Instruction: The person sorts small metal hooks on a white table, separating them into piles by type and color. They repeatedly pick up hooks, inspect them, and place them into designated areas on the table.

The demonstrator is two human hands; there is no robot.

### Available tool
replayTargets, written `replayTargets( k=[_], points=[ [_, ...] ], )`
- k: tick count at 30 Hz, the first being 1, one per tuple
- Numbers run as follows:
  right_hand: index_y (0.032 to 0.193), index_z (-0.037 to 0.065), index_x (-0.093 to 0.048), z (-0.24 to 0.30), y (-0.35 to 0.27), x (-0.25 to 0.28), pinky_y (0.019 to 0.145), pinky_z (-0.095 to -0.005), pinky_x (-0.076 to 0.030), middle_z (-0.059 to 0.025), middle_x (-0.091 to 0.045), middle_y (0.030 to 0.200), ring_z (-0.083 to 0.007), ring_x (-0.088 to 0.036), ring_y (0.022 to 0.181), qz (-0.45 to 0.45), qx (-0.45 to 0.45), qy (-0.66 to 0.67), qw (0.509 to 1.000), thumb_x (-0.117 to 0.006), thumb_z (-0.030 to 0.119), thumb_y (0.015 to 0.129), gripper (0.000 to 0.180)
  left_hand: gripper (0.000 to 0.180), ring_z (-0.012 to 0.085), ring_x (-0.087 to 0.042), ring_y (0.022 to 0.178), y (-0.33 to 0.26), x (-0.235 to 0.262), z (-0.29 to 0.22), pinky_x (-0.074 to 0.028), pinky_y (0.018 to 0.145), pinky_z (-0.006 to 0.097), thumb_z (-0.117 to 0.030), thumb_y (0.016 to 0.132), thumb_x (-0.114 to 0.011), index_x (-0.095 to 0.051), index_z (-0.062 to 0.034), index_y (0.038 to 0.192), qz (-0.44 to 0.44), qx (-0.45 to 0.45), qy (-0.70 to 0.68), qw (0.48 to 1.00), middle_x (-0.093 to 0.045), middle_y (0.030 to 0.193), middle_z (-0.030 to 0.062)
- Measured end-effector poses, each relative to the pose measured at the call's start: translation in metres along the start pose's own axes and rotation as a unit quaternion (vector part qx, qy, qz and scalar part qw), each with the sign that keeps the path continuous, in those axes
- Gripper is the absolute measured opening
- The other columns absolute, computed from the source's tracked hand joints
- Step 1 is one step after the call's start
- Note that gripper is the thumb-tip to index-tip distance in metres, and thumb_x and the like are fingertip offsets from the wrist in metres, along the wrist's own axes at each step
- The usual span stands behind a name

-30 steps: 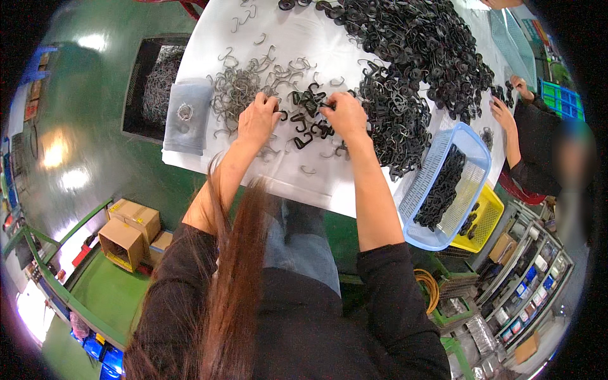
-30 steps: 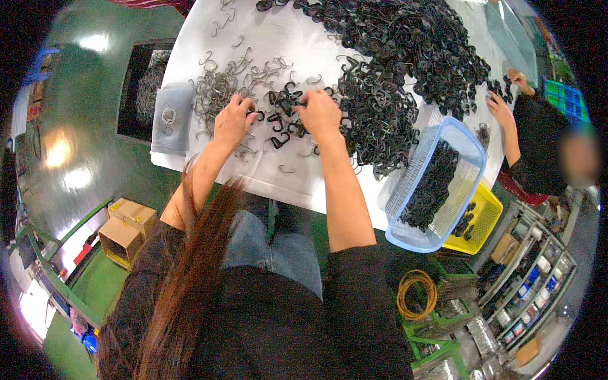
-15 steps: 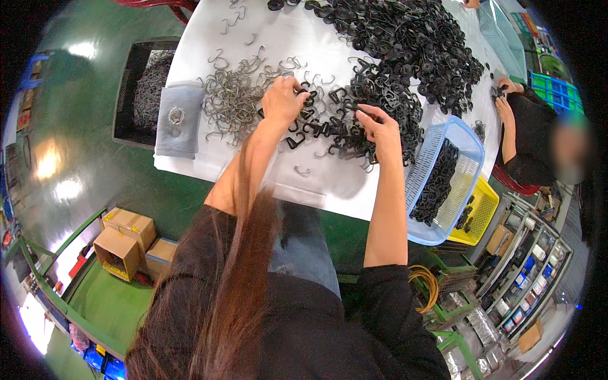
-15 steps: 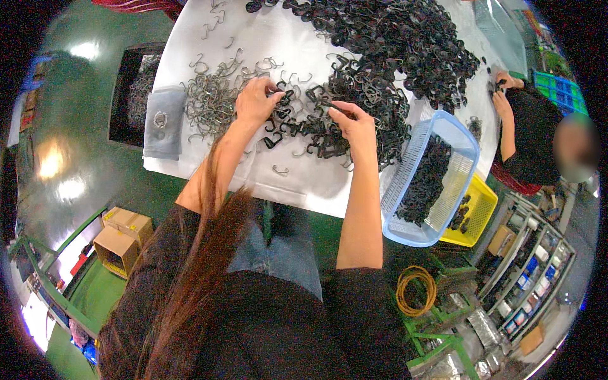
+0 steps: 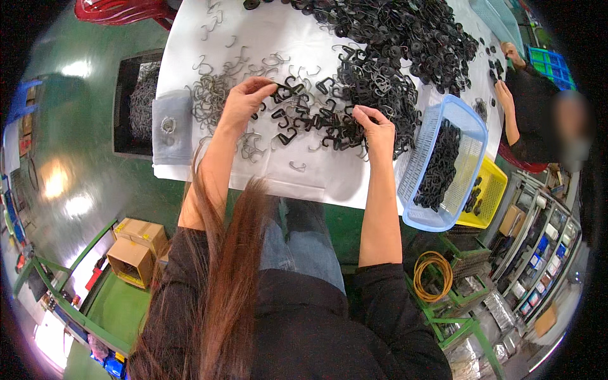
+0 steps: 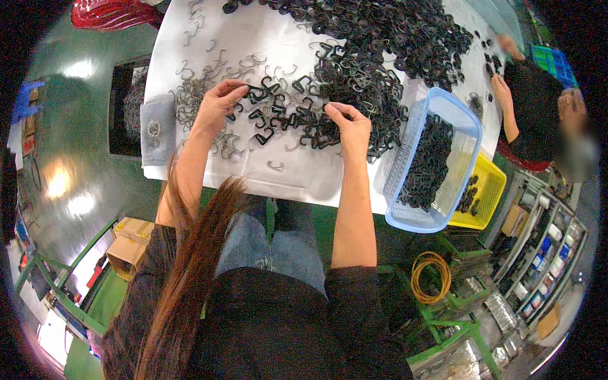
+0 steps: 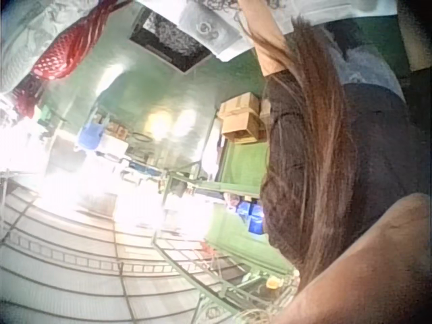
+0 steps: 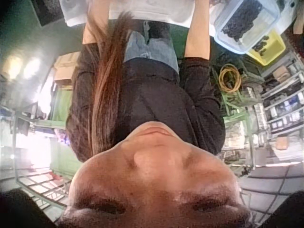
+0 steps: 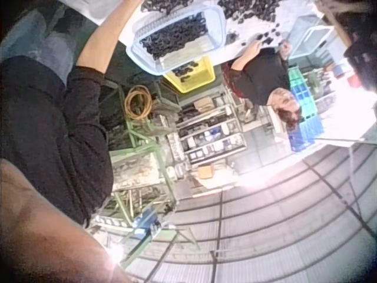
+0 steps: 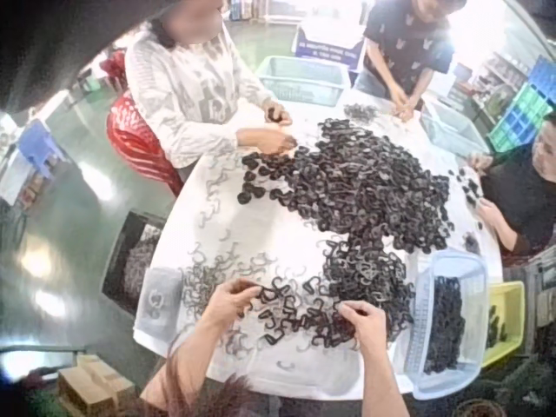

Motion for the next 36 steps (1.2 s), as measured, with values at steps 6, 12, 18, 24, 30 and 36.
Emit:
replayTargets(
  k=[6,12,18,24,30,36],
  points=[
    [0.098,0.004,-0.066,0.000,-0.002,0.008,0.054,-0.0193,-0.038,-0.0025,-0.064,0.083,-0.0062,-0.054,0.070,-0.001,-0.054,0.112,0.992,-0.071,0.017,0.079,0.023,0.014,0.0005,-0.041,0.059,-0.016,0.006,-0.008,-0.030,0.051,0.018,-0.017,0.081,-0.069,-0.066,-0.0104,0.092,-0.057,-0.036,0.036,0.997,-0.059,0.077,-0.0066],
    [0.098,0.005,-0.059,-0.022,-0.015,-0.023,0.061,-0.0295,-0.052,-0.0060,-0.063,0.090,-0.0188,-0.062,0.078,0.112,-0.204,0.353,0.906,-0.064,0.013,0.084,0.017,0.015,0.0029,-0.052,0.068,-0.016,0.006,0.002,-0.036,0.054,0.019,-0.019,0.077,-0.073,-0.067,-0.0101,0.088,-0.033,-0.001,0.040,0.999,-0.065,0.081,-0.0030],
    [0.109,0.004,-0.056,-0.034,-0.021,-0.047,0.067,-0.0350,-0.056,-0.0099,-0.064,0.103,-0.0223,-0.063,0.090,0.173,-0.192,0.169,0.951,-0.060,0.010,0.086,0.025,0.016,0.0089,-0.056,0.072,-0.021,0.014,-0.002,-0.043,0.061,0.022,-0.017,0.077,-0.072,-0.067,-0.0077,0.089,-0.083,-0.035,0.017,0.996,-0.063,0.075,-0.0003],
    [0.123,0.004,-0.049,-0.030,-0.027,-0.053,0.081,-0.0484,-0.054,-0.0154,-0.057,0.117,-0.0304,-0.057,0.107,0.210,-0.207,0.289,0.911,-0.050,0.004,0.089,0.033,0.006,0.0061,-0.036,0.057,-0.031,-0.003,0.016,-0.026,0.045,0.018,-0.013,0.085,-0.064,-0.060,-0.0101,0.090,0.107,0.101,-0.461,0.875,-0.058,0.081,-0.0018],
    [0.130,0.006,-0.043,-0.023,-0.029,-0.050,0.089,-0.0541,-0.048,-0.0147,-0.054,0.122,-0.0335,-0.050,0.116,0.211,-0.181,0.328,0.903,-0.047,0.005,0.091,0.039,0.018,0.0113,-0.043,0.064,-0.048,-0.009,0.006,-0.040,0.052,0.022,-0.019,0.088,-0.058,-0.060,-0.0023,0.091,0.030,0.060,-0.527,0.847,-0.054,0.078,0.0016],
    [0.131,0.008,-0.042,-0.005,-0.027,-0.052,0.082,-0.0433,-0.052,-0.0142,-0.053,0.126,-0.0286,-0.051,0.116,0.216,-0.120,0.304,0.920,-0.048,0.004,0.090,0.042,0.017,0.0160,-0.056,0.071,-0.054,-0.074,0.008,-0.045,0.057,0.028,-0.021,0.087,-0.058,-0.062,-0.0058,0.093,0.156,0.101,-0.332,0.925,-0.059,0.078,0.0050]
  ],
)
Point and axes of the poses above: each hand's wrist, its own y-axis towards the middle knuckle, its own x-axis out of the back of the hand, z = x × y, the point moved 9 cm from there along y, towards the middle knuckle
